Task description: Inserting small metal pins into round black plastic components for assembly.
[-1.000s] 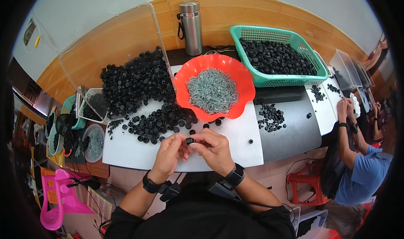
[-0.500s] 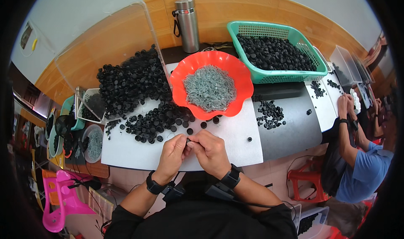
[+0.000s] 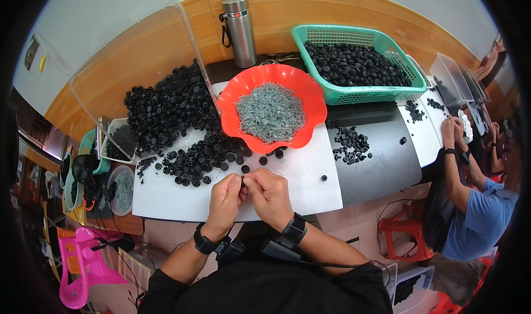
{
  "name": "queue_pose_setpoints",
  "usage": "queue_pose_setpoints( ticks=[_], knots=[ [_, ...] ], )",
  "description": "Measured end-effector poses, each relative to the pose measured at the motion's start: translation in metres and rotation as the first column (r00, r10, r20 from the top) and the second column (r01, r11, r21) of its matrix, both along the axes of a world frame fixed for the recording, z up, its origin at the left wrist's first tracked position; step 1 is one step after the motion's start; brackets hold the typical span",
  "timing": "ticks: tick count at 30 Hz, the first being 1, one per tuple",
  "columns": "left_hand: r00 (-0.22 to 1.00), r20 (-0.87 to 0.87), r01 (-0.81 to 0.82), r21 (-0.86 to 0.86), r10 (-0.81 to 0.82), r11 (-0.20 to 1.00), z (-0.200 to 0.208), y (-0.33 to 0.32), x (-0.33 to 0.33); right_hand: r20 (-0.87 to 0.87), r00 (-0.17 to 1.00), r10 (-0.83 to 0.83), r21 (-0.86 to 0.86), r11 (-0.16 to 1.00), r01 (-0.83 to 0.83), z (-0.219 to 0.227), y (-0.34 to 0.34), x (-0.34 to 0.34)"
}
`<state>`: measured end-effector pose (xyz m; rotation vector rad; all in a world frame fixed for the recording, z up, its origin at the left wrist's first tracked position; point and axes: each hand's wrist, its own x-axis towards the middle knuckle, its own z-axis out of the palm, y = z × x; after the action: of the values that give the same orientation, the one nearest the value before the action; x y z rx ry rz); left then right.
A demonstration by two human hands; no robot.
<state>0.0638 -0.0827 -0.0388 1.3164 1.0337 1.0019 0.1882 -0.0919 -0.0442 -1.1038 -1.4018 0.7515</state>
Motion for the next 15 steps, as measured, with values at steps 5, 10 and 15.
queue_pose_setpoints(
  ticks=[5,10,15],
  knots=[
    [0.998,-0.056,0.011,0.041,-0.009,0.999,0.002,-0.001,-0.001,-0.061,0.998,-0.006,-0.077,0.997,0.001,-0.002,-0.007,-0.002],
    [0.994,0.109,0.035,-0.126,-0.021,0.991,0.0,-0.001,-0.007,-0.178,0.98,0.088,-0.16,0.98,-0.117,0.006,-0.011,0.004],
    [0.986,0.164,0.055,-0.165,-0.027,0.985,0.002,-0.001,-0.009,-0.127,0.981,0.146,-0.087,0.984,-0.157,0.007,-0.01,0.006]
  ],
)
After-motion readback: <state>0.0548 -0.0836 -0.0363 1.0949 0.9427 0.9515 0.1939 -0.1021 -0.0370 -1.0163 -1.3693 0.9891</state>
